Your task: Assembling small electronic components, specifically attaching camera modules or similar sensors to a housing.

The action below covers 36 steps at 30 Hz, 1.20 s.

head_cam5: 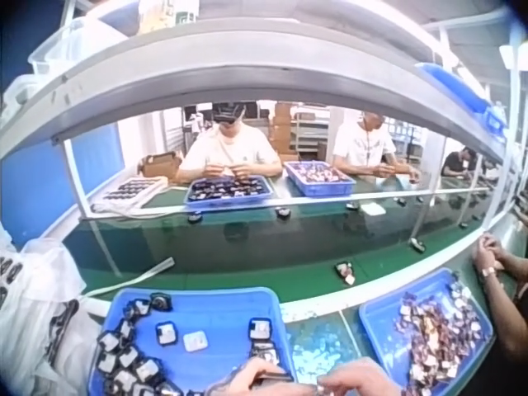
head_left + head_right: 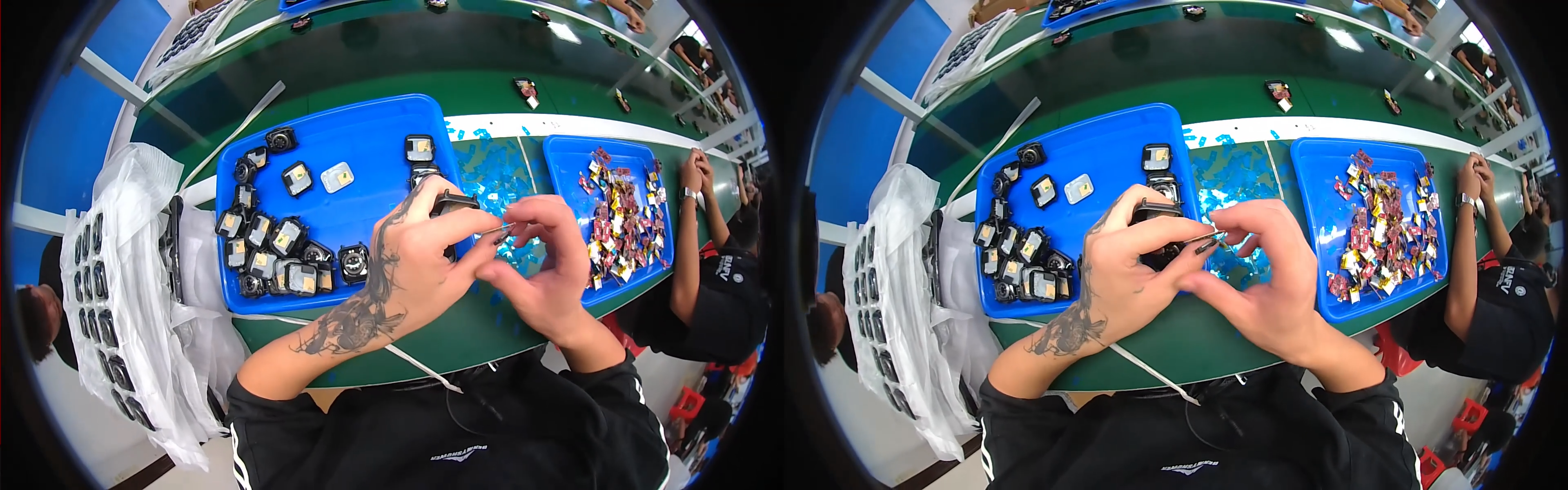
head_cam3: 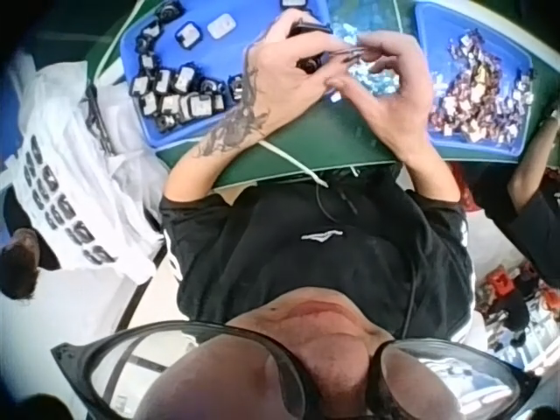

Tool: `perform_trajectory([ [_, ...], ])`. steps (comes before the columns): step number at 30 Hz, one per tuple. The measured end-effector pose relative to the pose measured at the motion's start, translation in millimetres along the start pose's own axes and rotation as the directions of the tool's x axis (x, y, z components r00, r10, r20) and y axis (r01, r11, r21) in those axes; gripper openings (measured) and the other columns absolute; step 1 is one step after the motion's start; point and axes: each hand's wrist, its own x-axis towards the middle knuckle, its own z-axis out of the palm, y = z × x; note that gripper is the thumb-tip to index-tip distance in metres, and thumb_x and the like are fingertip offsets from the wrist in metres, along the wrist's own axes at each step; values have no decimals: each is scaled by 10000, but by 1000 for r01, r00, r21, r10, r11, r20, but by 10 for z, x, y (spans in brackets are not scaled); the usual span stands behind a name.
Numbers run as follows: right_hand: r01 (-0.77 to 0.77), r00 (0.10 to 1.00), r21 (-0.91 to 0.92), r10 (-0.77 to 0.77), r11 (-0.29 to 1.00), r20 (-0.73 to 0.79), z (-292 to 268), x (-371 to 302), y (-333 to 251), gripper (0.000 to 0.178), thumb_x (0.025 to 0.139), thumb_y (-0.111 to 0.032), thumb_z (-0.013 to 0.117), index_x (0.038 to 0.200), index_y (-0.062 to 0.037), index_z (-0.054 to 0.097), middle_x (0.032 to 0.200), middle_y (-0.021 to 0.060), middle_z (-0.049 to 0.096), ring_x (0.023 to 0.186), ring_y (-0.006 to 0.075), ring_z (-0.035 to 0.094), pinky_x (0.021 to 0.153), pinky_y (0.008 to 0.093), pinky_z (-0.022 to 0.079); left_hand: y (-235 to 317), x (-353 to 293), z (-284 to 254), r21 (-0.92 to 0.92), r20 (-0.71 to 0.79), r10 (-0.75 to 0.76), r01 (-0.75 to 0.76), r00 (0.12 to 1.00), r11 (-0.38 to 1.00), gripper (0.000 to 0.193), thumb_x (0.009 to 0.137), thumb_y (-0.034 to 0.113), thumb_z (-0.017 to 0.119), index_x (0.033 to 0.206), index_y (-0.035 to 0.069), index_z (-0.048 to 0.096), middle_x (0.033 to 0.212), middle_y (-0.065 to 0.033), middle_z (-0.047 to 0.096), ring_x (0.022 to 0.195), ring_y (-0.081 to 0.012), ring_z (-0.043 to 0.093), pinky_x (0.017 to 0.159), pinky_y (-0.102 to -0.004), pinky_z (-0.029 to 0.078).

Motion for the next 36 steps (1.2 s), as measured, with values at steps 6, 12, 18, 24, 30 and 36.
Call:
perform_trajectory([
  [6,104,986,-169,-125,980,-114,-9,139,-33,216,762,62,705,965,-1,669,891,104,627,772,172,599,558,251,481,14,-5,26,-112,5,-98,97,995,989,118,767,76,733,884,71,730,852,-72,635,700,-185,634,601,-299,500],
  [12,-215,970,186,231,959,-72,-135,137,-119,141,880,56,591,993,22,667,933,89,639,811,112,610,625,216,510,38,1,-15,-650,352,-415,538,839,536,141,843,2,690,970,-59,695,998,-86,642,807,-99,594,666,-231,490],
  [18,-284,956,394,291,874,44,-223,155,-98,115,898,45,598,1008,47,634,960,97,660,854,121,650,732,223,529,36,53,-65,-415,274,-145,253,951,874,195,800,120,758,965,22,720,999,-70,605,866,-126,617,719,-234,510],
  [24,-301,954,383,275,873,122,-155,157,-88,78,893,41,615,971,42,617,939,108,669,860,127,661,760,239,536,-9,30,-16,-340,170,-70,125,983,932,139,796,89,736,918,24,718,910,-67,615,735,-128,636,647,-243,523],
  [30,-249,968,326,240,912,68,-106,162,-65,83,877,40,637,956,39,613,922,93,662,839,132,663,752,241,540,-8,17,-11,-391,159,-114,169,981,905,97,812,25,688,904,1,705,903,-71,607,729,-107,640,613,-224,519],
  [36,-230,973,228,226,946,46,-94,168,-32,101,840,53,667,926,34,617,910,89,643,820,125,653,720,232,539,-16,-3,15,-391,154,-129,181,980,902,100,818,18,680,911,-12,700,933,-79,598,727,-99,628,598,-213,507],
])
